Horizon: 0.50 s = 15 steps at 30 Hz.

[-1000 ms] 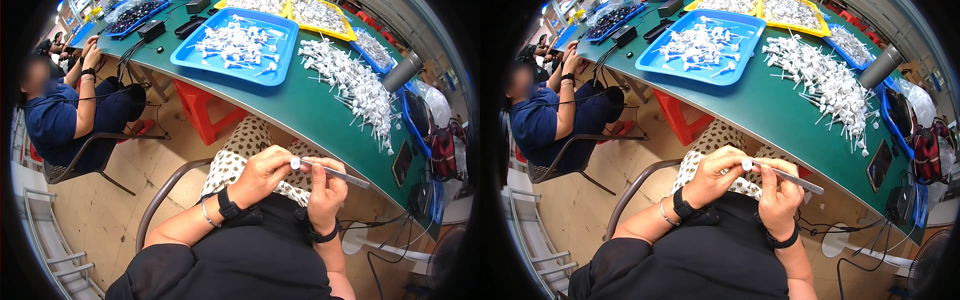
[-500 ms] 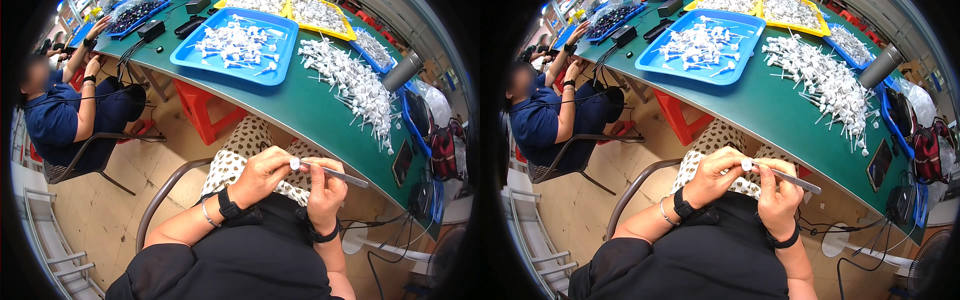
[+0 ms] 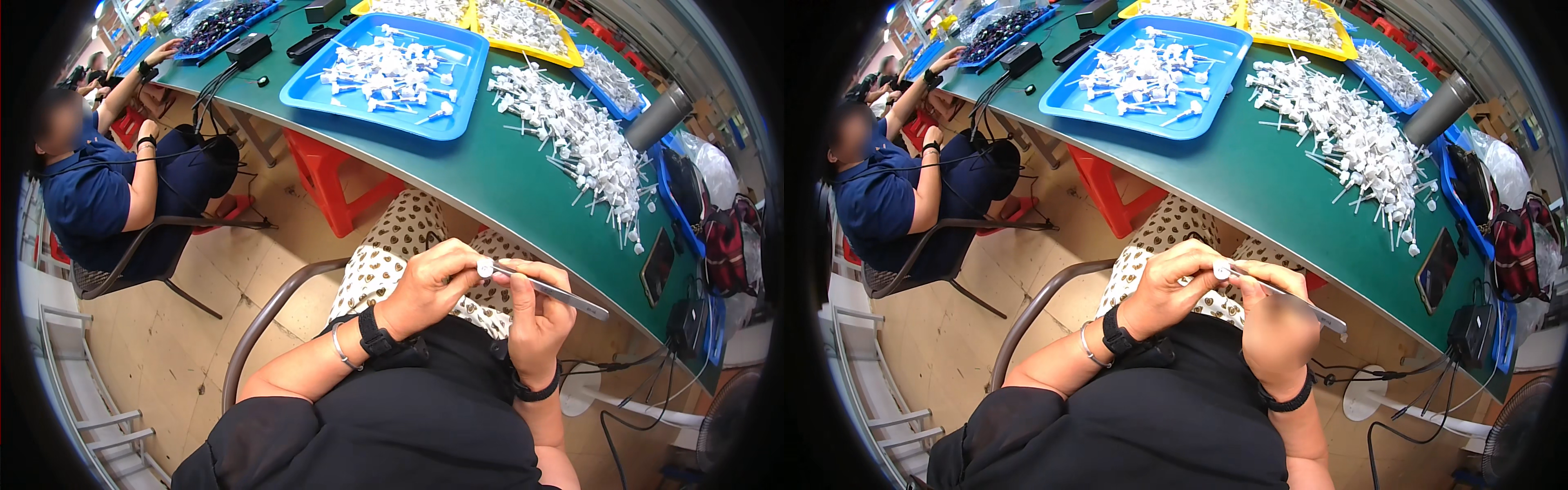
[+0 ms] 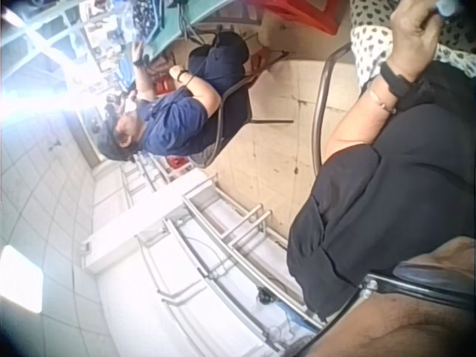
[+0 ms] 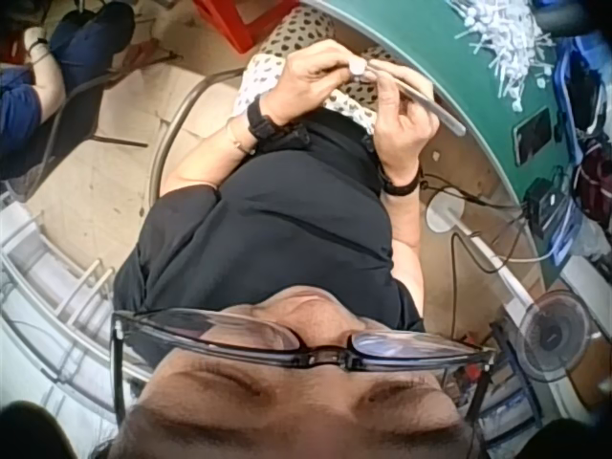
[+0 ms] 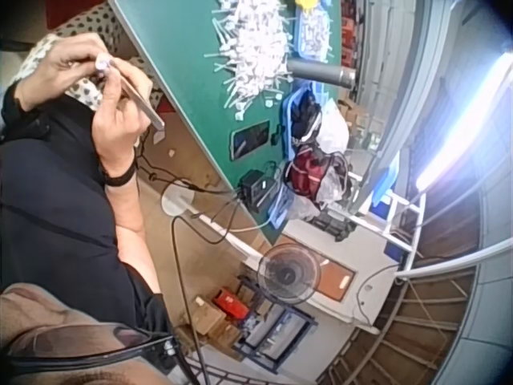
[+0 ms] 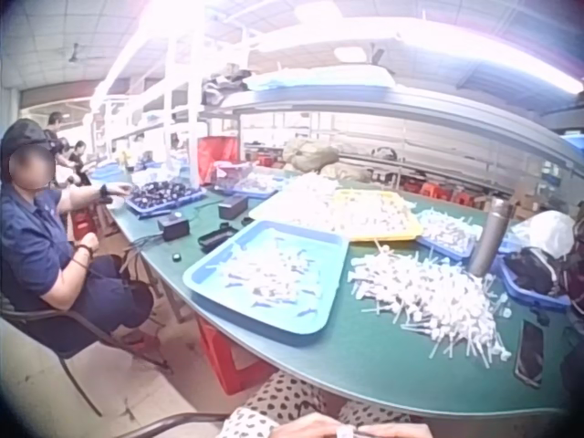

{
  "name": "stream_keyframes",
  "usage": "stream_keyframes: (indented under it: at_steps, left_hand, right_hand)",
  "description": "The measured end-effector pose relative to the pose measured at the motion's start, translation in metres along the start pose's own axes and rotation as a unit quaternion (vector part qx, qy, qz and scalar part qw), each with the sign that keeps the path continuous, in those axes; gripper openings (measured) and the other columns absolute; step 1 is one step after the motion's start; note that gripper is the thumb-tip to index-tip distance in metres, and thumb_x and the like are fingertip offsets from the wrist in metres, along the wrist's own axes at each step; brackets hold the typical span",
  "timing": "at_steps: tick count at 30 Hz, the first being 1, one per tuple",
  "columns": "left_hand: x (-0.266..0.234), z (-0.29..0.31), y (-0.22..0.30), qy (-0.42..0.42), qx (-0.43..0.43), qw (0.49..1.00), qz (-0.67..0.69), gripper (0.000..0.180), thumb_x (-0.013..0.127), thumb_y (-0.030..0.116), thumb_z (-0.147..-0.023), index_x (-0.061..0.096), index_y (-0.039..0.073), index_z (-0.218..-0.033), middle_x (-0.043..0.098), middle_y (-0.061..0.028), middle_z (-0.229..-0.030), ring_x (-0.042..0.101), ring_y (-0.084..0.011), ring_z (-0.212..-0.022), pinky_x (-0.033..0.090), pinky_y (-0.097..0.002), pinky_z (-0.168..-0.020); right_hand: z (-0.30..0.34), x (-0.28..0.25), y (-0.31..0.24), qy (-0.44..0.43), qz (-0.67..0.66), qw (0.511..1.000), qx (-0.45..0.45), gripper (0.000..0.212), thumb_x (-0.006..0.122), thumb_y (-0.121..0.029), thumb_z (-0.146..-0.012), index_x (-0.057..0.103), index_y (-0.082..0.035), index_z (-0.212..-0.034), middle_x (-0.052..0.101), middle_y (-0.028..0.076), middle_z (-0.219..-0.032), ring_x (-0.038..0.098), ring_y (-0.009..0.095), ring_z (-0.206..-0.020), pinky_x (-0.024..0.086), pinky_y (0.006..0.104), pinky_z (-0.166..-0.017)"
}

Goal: The person uses tweezers to pick up small white plastic components from a pile on a green table and places them into a blue tray. The person repeats this pick-and-place action continuously throughout the video.

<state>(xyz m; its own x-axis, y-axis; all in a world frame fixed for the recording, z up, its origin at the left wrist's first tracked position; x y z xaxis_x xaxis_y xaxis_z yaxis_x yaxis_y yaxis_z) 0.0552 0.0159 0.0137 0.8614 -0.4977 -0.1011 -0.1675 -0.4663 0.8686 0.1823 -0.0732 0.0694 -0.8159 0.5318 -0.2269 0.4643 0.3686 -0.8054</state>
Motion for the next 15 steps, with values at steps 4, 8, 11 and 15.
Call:
stream_keyframes:
  at_steps: [4, 8, 11, 15]
  left_hand:
    - [0.0005, 0.0018, -0.0028, 0.002, -0.01, 1.0, 0.014, 0.016, 0.07, -0.003, -0.088, 0.071, 0.002, -0.103, 0.066, -0.0081, -0.089, 0.066, -0.0193, -0.077, 0.052, -0.0301, -0.065]
    - [-0.0005, 0.0013, -0.0002, -0.003, -0.022, 0.999, 0.034, 0.015, 0.069, -0.003, -0.089, 0.071, 0.001, -0.103, 0.066, -0.0079, -0.09, 0.067, -0.0173, -0.076, 0.053, -0.0287, -0.065]
    - [-0.0018, 0.0002, 0.0016, -0.018, -0.025, 0.999, 0.034, 0.014, 0.067, -0.001, -0.093, 0.071, -0.002, -0.106, 0.067, -0.01, -0.094, 0.069, -0.0162, -0.078, 0.057, -0.0274, -0.067]
    - [-0.002, -0.0003, 0.0029, -0.024, -0.028, 0.999, 0.035, 0.013, 0.066, 0.0, -0.094, 0.071, -0.003, -0.106, 0.067, -0.0111, -0.096, 0.07, -0.0161, -0.079, 0.059, -0.0267, -0.068]
  right_hand:
    - [0.0009, 0.0014, 0.0042, -0.008, -0.002, 1.0, 0.002, 0.01, 0.066, 0.0, -0.095, 0.065, 0.005, -0.104, 0.071, 0.013, -0.101, 0.07, 0.018, -0.082, 0.058, 0.0281, -0.072]
    - [0.001, 0.0032, 0.0047, -0.006, -0.023, 1.0, 0.008, 0.01, 0.066, 0.0, -0.096, 0.065, 0.005, -0.104, 0.071, 0.013, -0.101, 0.07, 0.018, -0.082, 0.058, 0.028, -0.072]
    - [0.0001, 0.0019, 0.0047, -0.015, -0.009, 1.0, 0.0, 0.01, 0.065, 0.0, -0.096, 0.065, 0.006, -0.104, 0.07, 0.013, -0.102, 0.07, 0.018, -0.083, 0.058, 0.0281, -0.073]
    - [0.0004, 0.0028, 0.0055, -0.018, -0.03, 0.999, 0.006, 0.01, 0.063, 0.001, -0.097, 0.064, 0.006, -0.105, 0.07, 0.014, -0.104, 0.071, 0.019, -0.086, 0.059, 0.0285, -0.075]
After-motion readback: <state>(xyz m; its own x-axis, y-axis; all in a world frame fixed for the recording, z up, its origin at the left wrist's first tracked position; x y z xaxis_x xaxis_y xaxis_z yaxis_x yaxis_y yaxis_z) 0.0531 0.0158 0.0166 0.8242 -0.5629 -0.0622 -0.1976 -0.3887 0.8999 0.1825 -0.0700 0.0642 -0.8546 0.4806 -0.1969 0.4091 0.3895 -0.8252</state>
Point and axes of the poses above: each hand's wrist, its own z-axis away from the middle knuckle, its own x-axis out of the palm, y = z × x, the point moved 4 cm from there along -z, towards the middle knuckle
